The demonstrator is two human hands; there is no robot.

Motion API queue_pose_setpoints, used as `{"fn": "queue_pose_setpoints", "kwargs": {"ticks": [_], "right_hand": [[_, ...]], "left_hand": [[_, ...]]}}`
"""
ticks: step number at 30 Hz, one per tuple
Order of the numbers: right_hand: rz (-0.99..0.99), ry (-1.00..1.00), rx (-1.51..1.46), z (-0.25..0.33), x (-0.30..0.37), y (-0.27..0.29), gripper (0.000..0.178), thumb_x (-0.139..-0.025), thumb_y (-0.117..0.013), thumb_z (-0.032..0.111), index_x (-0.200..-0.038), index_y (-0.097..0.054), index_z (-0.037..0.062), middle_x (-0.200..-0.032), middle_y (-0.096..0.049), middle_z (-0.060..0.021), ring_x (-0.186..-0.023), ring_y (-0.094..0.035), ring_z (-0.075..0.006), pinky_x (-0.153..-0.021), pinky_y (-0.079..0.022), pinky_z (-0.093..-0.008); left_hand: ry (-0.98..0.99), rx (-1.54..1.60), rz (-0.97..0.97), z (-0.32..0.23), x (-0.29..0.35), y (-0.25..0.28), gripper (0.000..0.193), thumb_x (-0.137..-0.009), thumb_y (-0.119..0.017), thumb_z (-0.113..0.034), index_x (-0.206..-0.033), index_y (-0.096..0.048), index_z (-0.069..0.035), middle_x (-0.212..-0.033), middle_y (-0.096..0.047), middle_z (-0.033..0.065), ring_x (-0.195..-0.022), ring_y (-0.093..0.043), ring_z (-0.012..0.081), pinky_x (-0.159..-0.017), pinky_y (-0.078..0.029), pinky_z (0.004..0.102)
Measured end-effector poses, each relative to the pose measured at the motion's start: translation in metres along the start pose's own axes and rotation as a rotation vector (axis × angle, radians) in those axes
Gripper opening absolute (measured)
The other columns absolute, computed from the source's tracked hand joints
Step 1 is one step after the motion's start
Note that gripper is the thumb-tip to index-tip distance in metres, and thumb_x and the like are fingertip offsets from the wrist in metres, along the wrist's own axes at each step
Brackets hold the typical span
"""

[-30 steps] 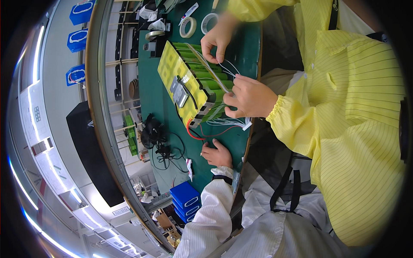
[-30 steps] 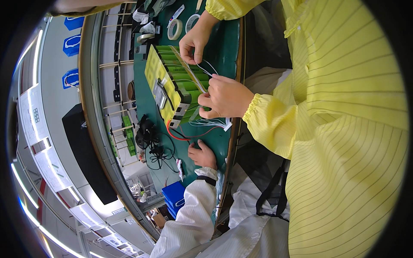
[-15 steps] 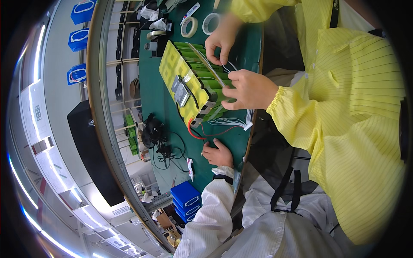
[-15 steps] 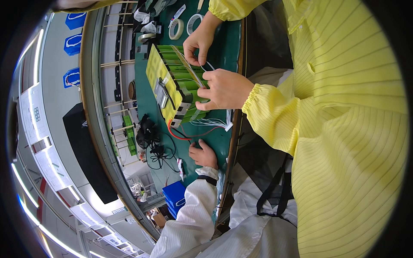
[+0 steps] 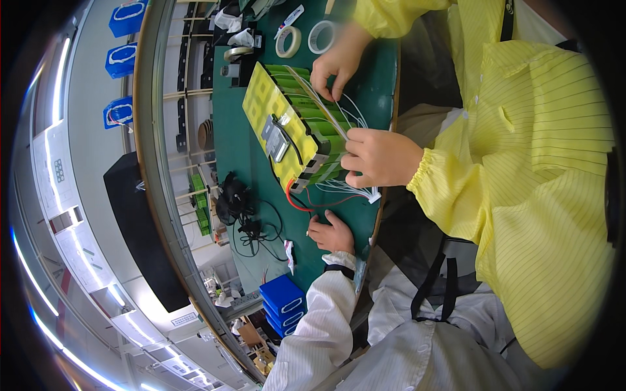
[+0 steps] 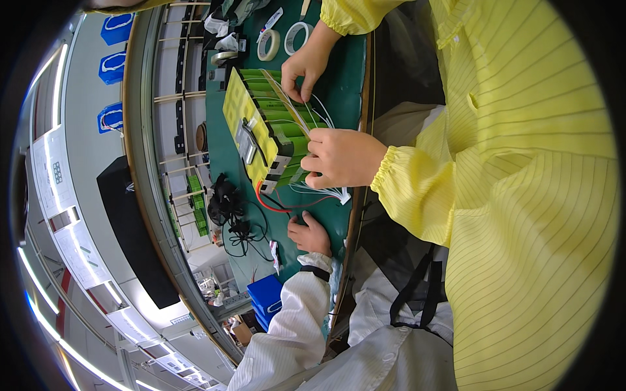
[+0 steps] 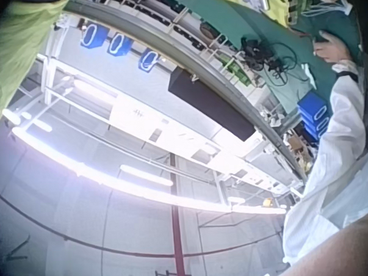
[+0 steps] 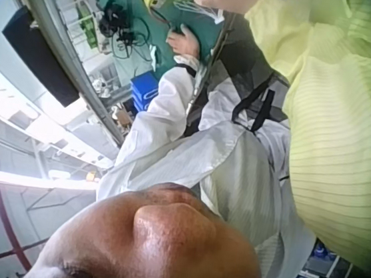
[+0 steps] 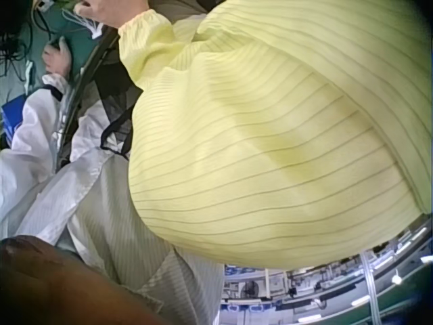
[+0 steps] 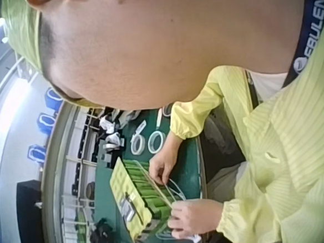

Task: Assembling or repairing a large battery pack by organizing wires and applying tape.

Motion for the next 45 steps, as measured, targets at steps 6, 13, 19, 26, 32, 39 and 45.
{"fn": "queue_pose_setpoints", "kwargs": {"ticks": [6, 13, 19, 26, 32, 39, 45], "right_hand": [[-0.039, -0.019, -0.017, 0.009, 0.002, 0.003, 0.032, -0.071, -0.072, 0.014, -0.09, -0.047, 0.0186, -0.085, -0.052, -0.0036, -0.07, -0.052, -0.0249, -0.065, -0.046, -0.0361], [-0.05, -0.059, 0.019, 0.008, 0.006, -0.002, 0.041, -0.07, -0.073, 0.014, -0.1, -0.046, 0.0219, -0.092, -0.053, -0.0052, -0.077, -0.057, -0.0274, -0.077, -0.053, -0.0383], [-0.056, -0.127, 0.066, 0.007, 0.009, -0.002, 0.042, -0.066, -0.072, 0.014, -0.099, -0.047, 0.0208, -0.094, -0.053, -0.0049, -0.079, -0.057, -0.028, -0.08, -0.054, -0.0394], [-0.108, -0.132, 0.051, 0.006, 0.01, -0.007, 0.041, -0.066, -0.071, 0.013, -0.099, -0.047, 0.0193, -0.093, -0.053, -0.0065, -0.08, -0.058, -0.0293, -0.079, -0.055, -0.0413], [-0.102, -0.141, 0.045, 0.005, 0.015, 0.0, 0.041, -0.066, -0.071, 0.013, -0.099, -0.047, 0.0178, -0.093, -0.053, -0.0073, -0.081, -0.058, -0.0297, -0.079, -0.055, -0.0418], [-0.121, -0.145, 0.002, 0.007, 0.006, -0.009, 0.042, -0.066, -0.071, 0.012, -0.099, -0.046, 0.0168, -0.092, -0.053, -0.0078, -0.081, -0.058, -0.0298, -0.079, -0.055, -0.0413], [-0.106, -0.122, -0.015, 0.013, 0.006, -0.019, 0.042, -0.069, -0.07, 0.012, -0.102, -0.045, 0.0177, -0.099, -0.053, -0.0084, -0.088, -0.058, -0.0286, -0.081, -0.055, -0.041]], "left_hand": [[-0.008, 0.001, -0.017, -0.001, 0.001, 0.002, 0.047, -0.096, -0.057, -0.047, -0.125, -0.053, -0.01, -0.128, -0.054, 0.0164, -0.118, -0.053, 0.0392, -0.097, -0.041, 0.0508], [-0.018, -0.003, -0.021, -0.001, 0.0, -0.001, 0.046, -0.096, -0.057, -0.047, -0.123, -0.053, -0.01, -0.127, -0.054, 0.0163, -0.117, -0.054, 0.0391, -0.096, -0.042, 0.0513], [-0.006, 0.021, 0.002, 0.001, -0.001, -0.002, 0.049, -0.094, -0.06, -0.045, -0.126, -0.051, -0.008, -0.126, -0.054, 0.0179, -0.119, -0.052, 0.04, -0.097, -0.04, 0.0522], [0.001, 0.015, 0.003, 0.001, -0.001, 0.0, 0.049, -0.094, -0.06, -0.045, -0.126, -0.052, -0.008, -0.127, -0.053, 0.0184, -0.12, -0.051, 0.0404, -0.097, -0.04, 0.0523], [-0.009, 0.031, 0.019, -0.008, 0.007, -0.004, 0.049, -0.094, -0.059, -0.045, -0.125, -0.052, -0.008, -0.126, -0.054, 0.0187, -0.119, -0.051, 0.0407, -0.096, -0.041, 0.0524], [0.001, 0.016, -0.002, -0.002, 0.0, 0.002, 0.048, -0.095, -0.059, -0.045, -0.125, -0.051, -0.008, -0.125, -0.054, 0.0182, -0.118, -0.052, 0.0408, -0.096, -0.041, 0.0521], [0.009, -0.004, -0.023, 0.005, -0.009, 0.008, 0.048, -0.095, -0.059, -0.045, -0.125, -0.052, -0.009, -0.125, -0.055, 0.0176, -0.119, -0.052, 0.0399, -0.096, -0.041, 0.0517]]}}
Point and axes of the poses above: each hand's wrist, its own x-axis away from the middle knuckle, its own y-axis out of the back of the hand, z = x × y, the point moved 9 cm from there along -x, towards the middle knuckle
